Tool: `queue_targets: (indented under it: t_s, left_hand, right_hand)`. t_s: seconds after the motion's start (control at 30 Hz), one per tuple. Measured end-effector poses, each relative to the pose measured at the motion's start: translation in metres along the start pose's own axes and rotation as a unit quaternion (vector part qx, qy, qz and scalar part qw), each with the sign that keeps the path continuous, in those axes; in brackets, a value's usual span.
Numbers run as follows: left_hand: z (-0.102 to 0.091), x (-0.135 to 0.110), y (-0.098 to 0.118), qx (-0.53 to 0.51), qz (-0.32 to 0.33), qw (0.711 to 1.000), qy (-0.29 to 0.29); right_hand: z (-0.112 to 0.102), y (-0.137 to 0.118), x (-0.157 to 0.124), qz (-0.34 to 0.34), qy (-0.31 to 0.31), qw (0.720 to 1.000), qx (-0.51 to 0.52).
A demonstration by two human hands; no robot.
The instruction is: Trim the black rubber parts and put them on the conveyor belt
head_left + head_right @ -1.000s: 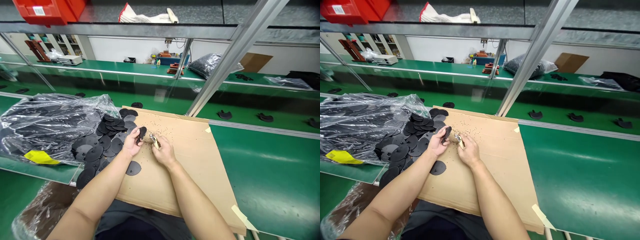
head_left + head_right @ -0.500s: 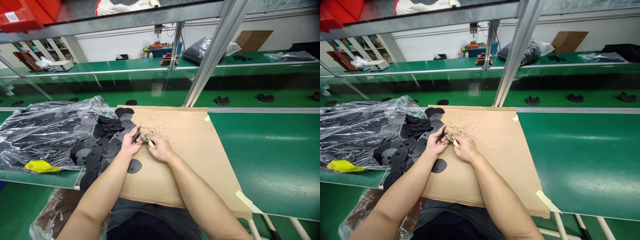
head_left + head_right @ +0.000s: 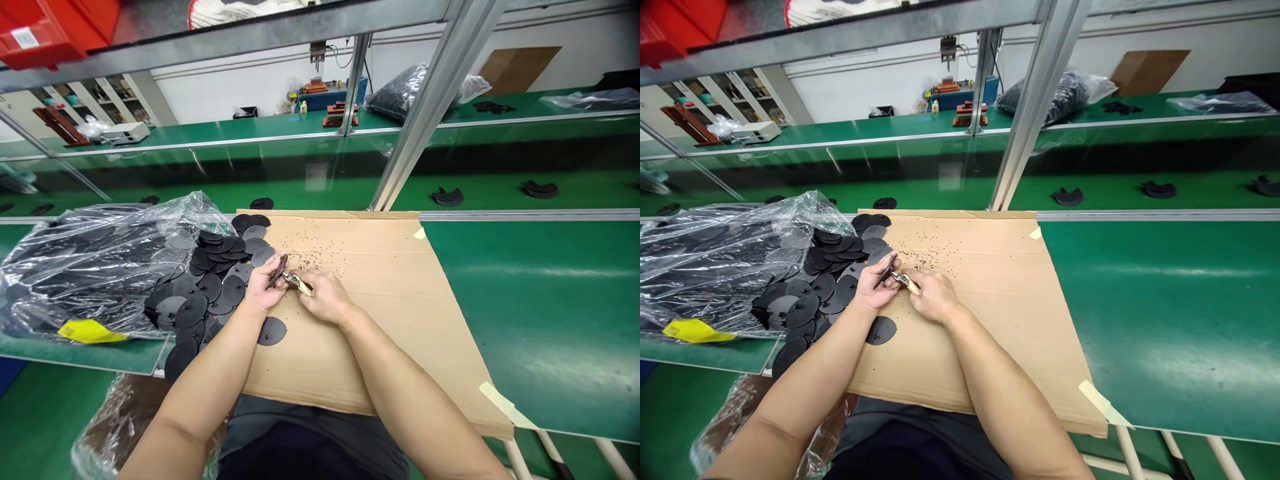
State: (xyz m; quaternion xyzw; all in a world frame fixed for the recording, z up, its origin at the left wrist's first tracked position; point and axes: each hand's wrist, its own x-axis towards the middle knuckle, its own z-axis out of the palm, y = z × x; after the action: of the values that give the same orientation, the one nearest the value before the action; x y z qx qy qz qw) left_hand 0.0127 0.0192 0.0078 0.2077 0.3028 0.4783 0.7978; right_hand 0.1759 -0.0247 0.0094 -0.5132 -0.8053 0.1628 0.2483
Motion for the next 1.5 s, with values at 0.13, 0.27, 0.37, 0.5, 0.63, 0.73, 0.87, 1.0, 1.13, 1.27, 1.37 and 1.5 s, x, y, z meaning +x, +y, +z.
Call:
queue_targets:
  t_s: [0.13, 0.27, 0.37, 0.5, 0.63, 0.73, 0.87, 1.0, 1.13, 1.27, 1.37, 1.5]
  left_hand:
    - [0.002, 0.0, 0.0, 0.02, 0.006, 1.0, 0.008]
    - [0.004, 0.0, -0.001, 0.044, 0.006, 0.998, 0.036]
    - [0.004, 0.001, -0.002, 0.052, 0.008, 0.998, 0.045]
    - [0.004, 0.001, -0.003, 0.041, 0.007, 0.998, 0.044]
    - [0.005, 0.0, -0.002, -0.013, 0.004, 1.0, 0.01]
    - [0.005, 0.001, -0.003, -0.038, 0.003, 0.999, 0.0]
    - [0.003, 0.006, -0.007, -0.03, 0.063, 0.995, 0.067]
    - [0.003, 0.01, -0.011, -0.013, 0.118, 0.989, 0.087]
    - [0.007, 0.009, -0.015, 0.007, 0.119, 0.991, 0.066]
    - [0.01, 0.01, -0.019, 0.004, 0.118, 0.992, 0.047]
    - [0.012, 0.01, -0.017, -0.021, 0.101, 0.994, 0.046]
    - [0.01, 0.009, -0.01, -0.058, 0.087, 0.993, 0.06]
  right_hand:
    - [-0.008, -0.004, 0.0, 0.02, -0.036, 0.998, -0.044]
    - [-0.015, -0.006, -0.001, 0.022, -0.067, 0.995, -0.072]
    - [-0.016, -0.006, -0.001, 0.017, -0.071, 0.995, -0.067]
    - [-0.012, -0.003, -0.001, 0.012, -0.06, 0.998, -0.034]
    - [-0.003, 0.001, 0.0, 0.026, 0.001, 0.999, 0.022]
    - [0.003, 0.006, 0.001, 0.048, 0.079, 0.994, 0.056]
    - [0.004, 0.012, 0.004, 0.072, 0.189, 0.978, 0.055]
    - [0.004, 0.017, 0.006, 0.062, 0.276, 0.957, 0.069]
    - [0.005, 0.019, 0.003, 0.025, 0.343, 0.934, 0.095]
    - [-0.006, -0.003, -0.002, -0.081, 0.318, 0.939, 0.105]
    - [-0.014, -0.034, -0.004, -0.184, 0.119, 0.97, 0.11]
    - [-0.002, -0.062, -0.008, -0.224, -0.111, 0.964, 0.092]
